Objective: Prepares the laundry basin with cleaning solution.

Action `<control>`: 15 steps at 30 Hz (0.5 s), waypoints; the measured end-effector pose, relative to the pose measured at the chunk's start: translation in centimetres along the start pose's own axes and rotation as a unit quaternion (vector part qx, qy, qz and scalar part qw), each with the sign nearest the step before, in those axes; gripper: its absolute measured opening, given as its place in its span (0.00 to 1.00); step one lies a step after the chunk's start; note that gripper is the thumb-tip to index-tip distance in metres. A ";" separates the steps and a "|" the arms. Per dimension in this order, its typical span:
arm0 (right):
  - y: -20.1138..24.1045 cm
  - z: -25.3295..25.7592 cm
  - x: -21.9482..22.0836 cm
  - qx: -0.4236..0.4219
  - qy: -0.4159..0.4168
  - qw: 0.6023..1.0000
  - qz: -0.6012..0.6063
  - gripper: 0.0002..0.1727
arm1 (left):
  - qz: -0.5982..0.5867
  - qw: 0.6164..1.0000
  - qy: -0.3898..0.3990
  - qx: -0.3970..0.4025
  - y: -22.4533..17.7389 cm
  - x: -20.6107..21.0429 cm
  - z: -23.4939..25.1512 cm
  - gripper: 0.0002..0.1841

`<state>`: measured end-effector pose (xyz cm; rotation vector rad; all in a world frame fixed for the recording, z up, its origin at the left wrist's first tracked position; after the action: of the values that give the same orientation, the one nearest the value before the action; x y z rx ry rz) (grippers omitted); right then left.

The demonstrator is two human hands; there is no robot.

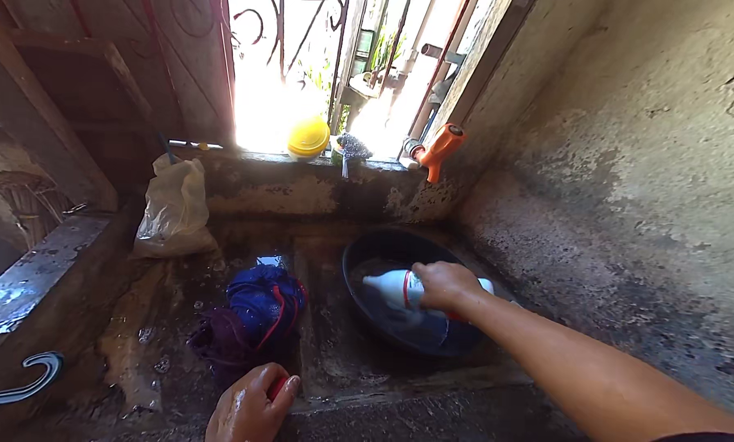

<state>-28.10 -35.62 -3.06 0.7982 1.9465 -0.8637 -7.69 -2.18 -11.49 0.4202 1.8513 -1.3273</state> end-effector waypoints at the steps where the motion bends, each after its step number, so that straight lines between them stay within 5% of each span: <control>1: -0.6 0.5 -0.7 0.016 -0.010 1.000 0.001 0.34 | 0.001 1.000 -0.004 0.001 0.0 -0.1 0.0 0.24; 10: 0.5 0.6 -0.7 -0.011 -0.012 1.000 -0.006 0.32 | -0.004 1.000 -0.021 0.005 0.0 -0.2 0.0 0.24; 15: -2.7 1.8 -1.8 0.050 -0.014 0.998 -0.018 0.32 | -0.001 0.999 -0.032 0.010 0.1 -0.3 -0.1 0.24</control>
<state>-28.61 -38.90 -1.50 0.8067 1.9112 -0.9952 -7.51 -2.02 -11.33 0.3821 1.7873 -1.3465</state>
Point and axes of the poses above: each hand's wrist, its own z-axis towards the middle knuckle, its own x-axis out of the palm, y = z × x, the point moved 8 cm from there along z, towards the middle knuckle, and after that the axes turned 7 degrees about y, right-handed, at the moved point
